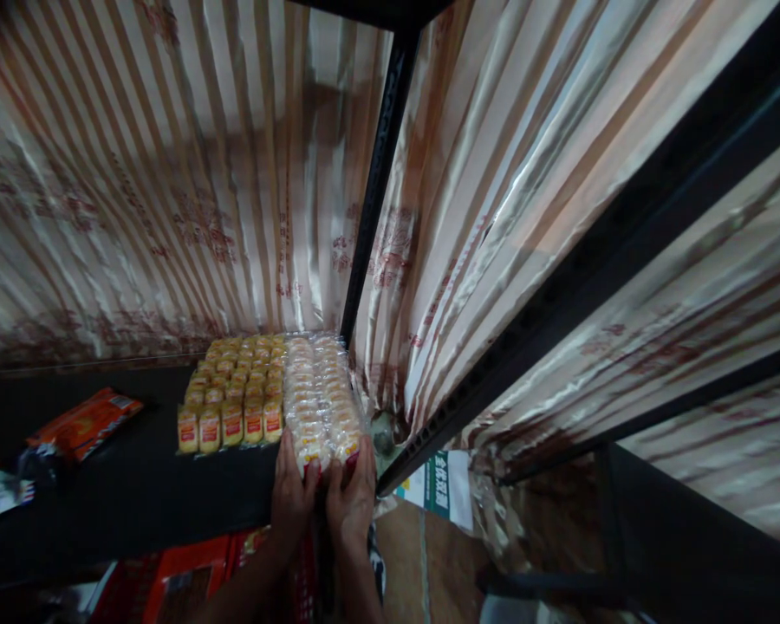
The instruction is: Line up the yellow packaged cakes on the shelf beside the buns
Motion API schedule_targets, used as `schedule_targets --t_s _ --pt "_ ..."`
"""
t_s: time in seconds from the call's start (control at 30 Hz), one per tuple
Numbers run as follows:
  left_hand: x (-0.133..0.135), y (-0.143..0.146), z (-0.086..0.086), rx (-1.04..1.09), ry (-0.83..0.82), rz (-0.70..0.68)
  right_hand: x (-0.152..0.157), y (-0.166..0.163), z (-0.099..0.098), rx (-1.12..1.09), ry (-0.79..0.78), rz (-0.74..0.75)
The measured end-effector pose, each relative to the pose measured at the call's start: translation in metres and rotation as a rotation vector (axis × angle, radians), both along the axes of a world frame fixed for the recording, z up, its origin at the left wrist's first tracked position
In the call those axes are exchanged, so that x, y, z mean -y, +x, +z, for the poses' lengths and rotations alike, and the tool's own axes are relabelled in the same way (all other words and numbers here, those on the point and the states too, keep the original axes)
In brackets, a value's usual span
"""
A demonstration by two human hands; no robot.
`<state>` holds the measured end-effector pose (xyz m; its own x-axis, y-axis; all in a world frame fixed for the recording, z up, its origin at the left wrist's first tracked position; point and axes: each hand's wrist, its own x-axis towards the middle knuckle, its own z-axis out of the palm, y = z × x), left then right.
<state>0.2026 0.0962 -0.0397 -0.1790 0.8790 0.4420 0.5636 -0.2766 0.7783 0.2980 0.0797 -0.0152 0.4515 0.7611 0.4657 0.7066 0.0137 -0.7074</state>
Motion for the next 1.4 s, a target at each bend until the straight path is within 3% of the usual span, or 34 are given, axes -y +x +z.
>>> schedule_targets --t_s 0.27,0.6,0.8,1.03,1.4 --pt "0.001 -0.002 0.0 -0.05 0.004 -0.002 0.0 -0.003 0.011 -0.22 -0.065 -0.006" --pt "0.001 0.002 -0.002 -0.053 0.016 0.025 -0.003 -0.002 0.01 -0.147 -0.042 0.003" --pt "0.003 -0.001 0.001 -0.067 0.07 0.007 -0.003 -0.002 0.009 -0.25 -0.047 -0.012" --pt "0.007 -0.003 0.008 -0.026 0.009 -0.021 -0.001 -0.003 0.01 -0.248 -0.04 -0.005" --pt "0.007 0.0 0.002 -0.199 0.146 0.009 -0.001 -0.006 0.005 -0.209 -0.045 -0.015"
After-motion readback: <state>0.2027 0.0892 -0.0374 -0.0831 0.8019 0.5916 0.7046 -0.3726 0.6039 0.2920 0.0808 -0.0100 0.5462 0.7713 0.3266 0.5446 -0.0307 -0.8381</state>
